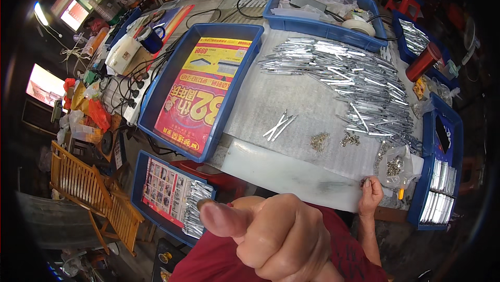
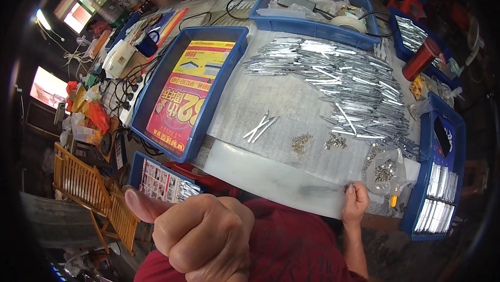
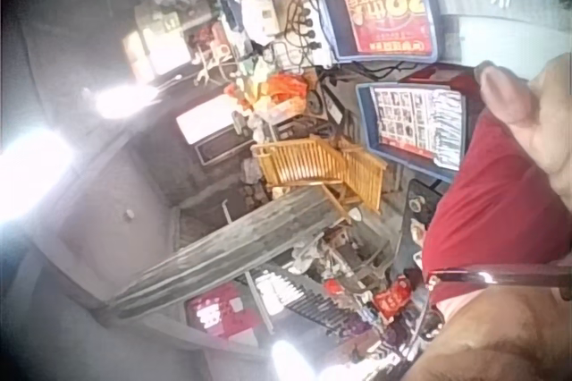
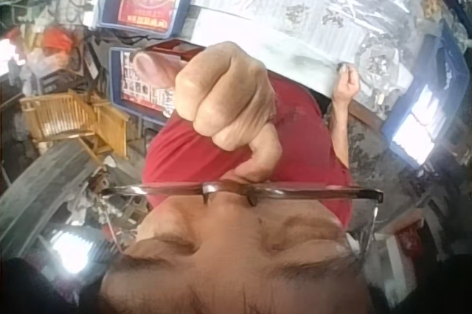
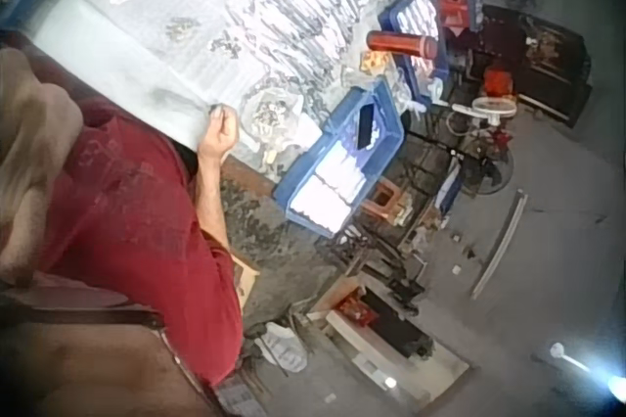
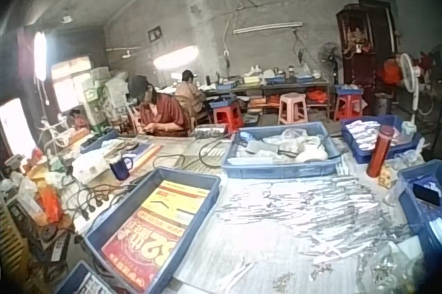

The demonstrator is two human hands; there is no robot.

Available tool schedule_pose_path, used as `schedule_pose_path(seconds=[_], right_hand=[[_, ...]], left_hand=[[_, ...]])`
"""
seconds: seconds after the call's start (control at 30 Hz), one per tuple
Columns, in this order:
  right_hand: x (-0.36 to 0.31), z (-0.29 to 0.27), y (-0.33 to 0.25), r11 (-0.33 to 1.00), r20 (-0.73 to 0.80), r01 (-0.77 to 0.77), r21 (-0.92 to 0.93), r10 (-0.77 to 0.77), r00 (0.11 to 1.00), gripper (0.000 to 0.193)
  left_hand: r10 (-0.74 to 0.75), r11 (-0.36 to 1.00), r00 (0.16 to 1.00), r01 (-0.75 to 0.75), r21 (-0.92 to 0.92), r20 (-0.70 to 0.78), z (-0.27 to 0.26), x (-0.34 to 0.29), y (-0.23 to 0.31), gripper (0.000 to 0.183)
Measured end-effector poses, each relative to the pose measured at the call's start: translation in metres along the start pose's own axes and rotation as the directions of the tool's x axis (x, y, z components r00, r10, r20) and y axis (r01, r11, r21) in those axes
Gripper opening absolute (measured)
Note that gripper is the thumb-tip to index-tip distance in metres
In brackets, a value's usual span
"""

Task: The person assembles small metal components by attaching small fasteners onto the ends of thin metal strips by hand and setting them on the table.

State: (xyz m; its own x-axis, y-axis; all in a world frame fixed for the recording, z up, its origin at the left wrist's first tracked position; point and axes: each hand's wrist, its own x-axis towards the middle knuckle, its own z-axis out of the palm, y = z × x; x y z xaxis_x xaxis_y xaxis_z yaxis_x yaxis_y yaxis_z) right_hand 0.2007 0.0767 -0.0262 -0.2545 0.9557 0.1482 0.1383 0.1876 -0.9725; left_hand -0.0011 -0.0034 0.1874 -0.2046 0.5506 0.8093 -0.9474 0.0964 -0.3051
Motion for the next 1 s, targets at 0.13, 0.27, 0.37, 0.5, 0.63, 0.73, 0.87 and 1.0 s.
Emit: schedule_pose_path(seconds=[0.13,0.27,0.37,0.5,0.63,0.73,0.87,1.0], right_hand=[[0.0,-0.001,-0.001,0.999,-0.01,0.024,-0.028,-0.024,1.0,0.013],[-0.001,-0.003,-0.001,0.999,-0.01,0.024,-0.036,-0.024,1.0,0.014],[-0.002,-0.001,0.004,1.0,-0.038,0.017,-0.014,-0.018,0.999,0.013],[-0.002,0.001,0.001,1.0,-0.031,0.02,-0.02,-0.02,0.999,0.011],[0.0,0.004,-0.008,1.0,-0.026,0.015,0.001,-0.014,1.0,0.014],[0.0,0.002,-0.005,1.0,-0.031,0.013,0.007,-0.012,0.999,0.014],[0.002,0.002,-0.008,1.0,-0.019,0.024,-0.015,-0.024,1.0,0.014],[0.001,0.003,-0.009,1.0,-0.021,0.018,-0.002,-0.018,1.0,0.014]], left_hand=[[-0.012,1.0,0.999,0.011,0.024,0.041,-0.001,0.001,0.006,0.049],[0.047,0.969,0.997,-0.033,0.246,-0.054,-0.009,-0.014,0.009,0.052],[0.137,0.867,0.885,0.111,0.485,-0.446,-0.024,-0.031,0.035,0.053],[0.262,0.817,0.76,0.153,0.556,-0.594,-0.043,-0.059,0.063,0.055],[0.349,0.786,0.648,0.19,0.588,-0.676,-0.054,-0.075,0.068,0.056],[0.373,0.787,0.616,0.187,0.588,-0.694,-0.059,-0.078,0.068,0.056],[0.377,0.772,0.603,0.214,0.598,-0.703,-0.063,-0.079,0.067,0.056],[0.416,0.764,0.553,0.217,0.607,-0.721,-0.064,-0.08,0.066,0.056]])
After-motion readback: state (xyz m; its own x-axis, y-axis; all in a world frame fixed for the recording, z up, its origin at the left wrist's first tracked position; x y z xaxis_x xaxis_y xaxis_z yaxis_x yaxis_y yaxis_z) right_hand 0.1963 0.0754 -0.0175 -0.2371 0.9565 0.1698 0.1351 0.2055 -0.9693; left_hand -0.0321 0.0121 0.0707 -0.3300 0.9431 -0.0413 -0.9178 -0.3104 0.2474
